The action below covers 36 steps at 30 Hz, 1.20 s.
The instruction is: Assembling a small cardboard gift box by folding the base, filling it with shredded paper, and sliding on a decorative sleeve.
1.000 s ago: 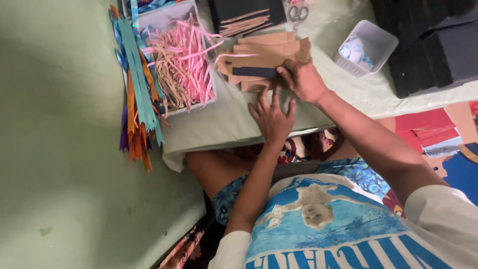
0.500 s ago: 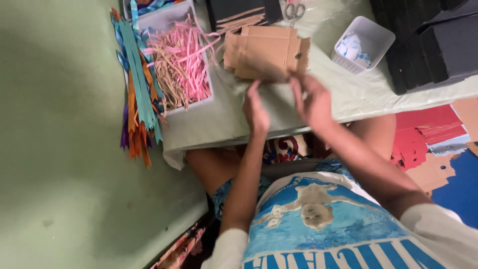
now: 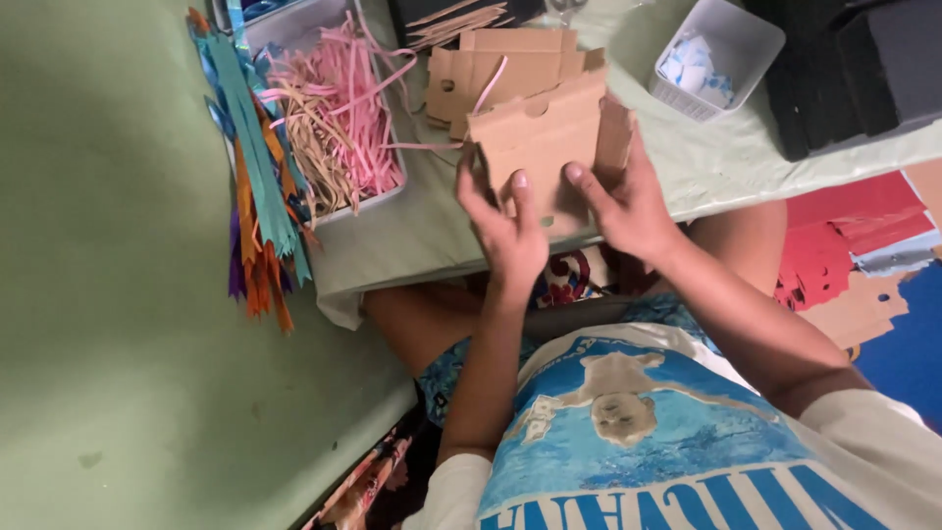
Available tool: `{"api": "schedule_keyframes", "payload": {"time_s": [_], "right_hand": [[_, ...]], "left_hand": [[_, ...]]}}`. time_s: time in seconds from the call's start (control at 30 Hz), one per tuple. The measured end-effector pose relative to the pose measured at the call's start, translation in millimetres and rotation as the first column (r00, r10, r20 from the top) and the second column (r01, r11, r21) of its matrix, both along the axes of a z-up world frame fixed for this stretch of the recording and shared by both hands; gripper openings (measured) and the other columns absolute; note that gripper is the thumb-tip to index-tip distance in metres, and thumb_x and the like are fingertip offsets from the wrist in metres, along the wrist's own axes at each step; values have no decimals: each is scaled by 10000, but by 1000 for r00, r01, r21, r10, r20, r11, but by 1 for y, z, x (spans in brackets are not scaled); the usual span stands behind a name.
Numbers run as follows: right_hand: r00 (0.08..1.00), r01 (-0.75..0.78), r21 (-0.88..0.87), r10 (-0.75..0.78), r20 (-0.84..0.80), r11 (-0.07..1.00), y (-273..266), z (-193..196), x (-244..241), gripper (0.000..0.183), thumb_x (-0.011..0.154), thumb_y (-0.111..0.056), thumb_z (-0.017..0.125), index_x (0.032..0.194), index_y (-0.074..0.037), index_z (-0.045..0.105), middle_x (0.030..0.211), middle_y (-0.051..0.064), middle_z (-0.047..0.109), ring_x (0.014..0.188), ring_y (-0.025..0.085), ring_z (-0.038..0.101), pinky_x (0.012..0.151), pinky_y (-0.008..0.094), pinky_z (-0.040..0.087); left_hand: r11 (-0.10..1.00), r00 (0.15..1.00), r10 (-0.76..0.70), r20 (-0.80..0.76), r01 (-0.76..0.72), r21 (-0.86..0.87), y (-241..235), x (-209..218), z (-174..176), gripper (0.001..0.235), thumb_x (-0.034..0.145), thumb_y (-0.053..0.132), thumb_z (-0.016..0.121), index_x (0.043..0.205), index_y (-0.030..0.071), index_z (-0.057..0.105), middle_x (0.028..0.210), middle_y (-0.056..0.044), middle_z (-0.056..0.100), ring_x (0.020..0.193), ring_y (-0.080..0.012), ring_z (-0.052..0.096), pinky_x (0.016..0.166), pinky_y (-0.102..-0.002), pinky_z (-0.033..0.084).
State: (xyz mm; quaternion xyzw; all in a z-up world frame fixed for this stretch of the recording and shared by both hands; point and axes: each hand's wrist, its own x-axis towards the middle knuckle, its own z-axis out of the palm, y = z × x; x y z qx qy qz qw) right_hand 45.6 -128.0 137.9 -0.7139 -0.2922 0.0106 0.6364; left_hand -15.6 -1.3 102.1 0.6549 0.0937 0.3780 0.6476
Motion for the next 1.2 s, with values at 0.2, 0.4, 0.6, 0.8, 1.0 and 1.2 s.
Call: {"api": "schedule_keyframes", "payload": {"time_s": [0.2, 0.4, 0.6, 0.8, 1.0, 1.2], "right_hand": [[991, -73, -211, 48, -121, 975, 6, -27, 0, 916, 1105, -19, 543, 1602, -189, -208, 1713, 244, -169, 1225, 431, 703, 1117, 516, 541], [942, -246, -5, 238, -234, 969, -3, -69, 48, 889, 979, -277, 573, 1650, -104, 16, 1742, 148, -28, 1626, 312, -26, 1317, 496, -8], [927, -150, 179, 201, -315, 972, 28, -110, 55, 793, 1105, -604, 370, 1668, -81, 174, 1732, 172, 72, 1589, 361, -5, 1294, 516, -10], [927, -179, 110, 205, -313, 978, 13, -120, 53, 806, 1073, -605, 341, 1678, -110, 145, 1741, 150, 63, 1598, 347, 1, 1300, 496, 0], [937, -187, 61, 197, -290, 980, 13, -127, 59, 883, 1033, -658, 412, 1677, -115, 146, 1728, 196, 92, 1584, 391, 18, 1289, 538, 21], [933, -243, 45, 246, -263, 969, 11, -111, 57, 828, 1014, -493, 558, 1679, -192, 166, 1726, 156, 134, 1584, 386, 78, 1275, 553, 89]], "left_hand": [[893, 917, -70, -392, 233, 385, 7, -3, 7, 863, 1014, 151, 646, 1646, 193, 61, 1560, -216, 433, 943, -276, 818, 601, -336, 654], [802, 879, -475, -34, 417, -428, 42, 25, -80, 990, 765, 100, 559, 1670, 96, 158, 1642, -141, 361, 1407, -260, 462, 1119, -371, 450], [931, 940, -333, -73, 316, -182, 41, 47, -111, 689, 1082, 230, 420, 1696, 154, 119, 1741, -218, 12, 1606, -332, -9, 1310, -498, -14], [887, 919, -390, -54, 360, -289, 44, 37, -115, 726, 1030, 197, 430, 1696, 168, 142, 1739, -198, 107, 1602, -310, 112, 1319, -483, 90], [892, 918, -388, -79, 353, -283, 50, 41, -129, 766, 999, 188, 425, 1699, 167, 115, 1735, -192, 139, 1583, -314, 176, 1302, -495, 171], [908, 930, -353, -99, 316, -276, 53, 37, -138, 753, 971, 204, 460, 1673, 116, 201, 1611, -245, 357, 1457, -326, 376, 1248, -527, 270]]}}
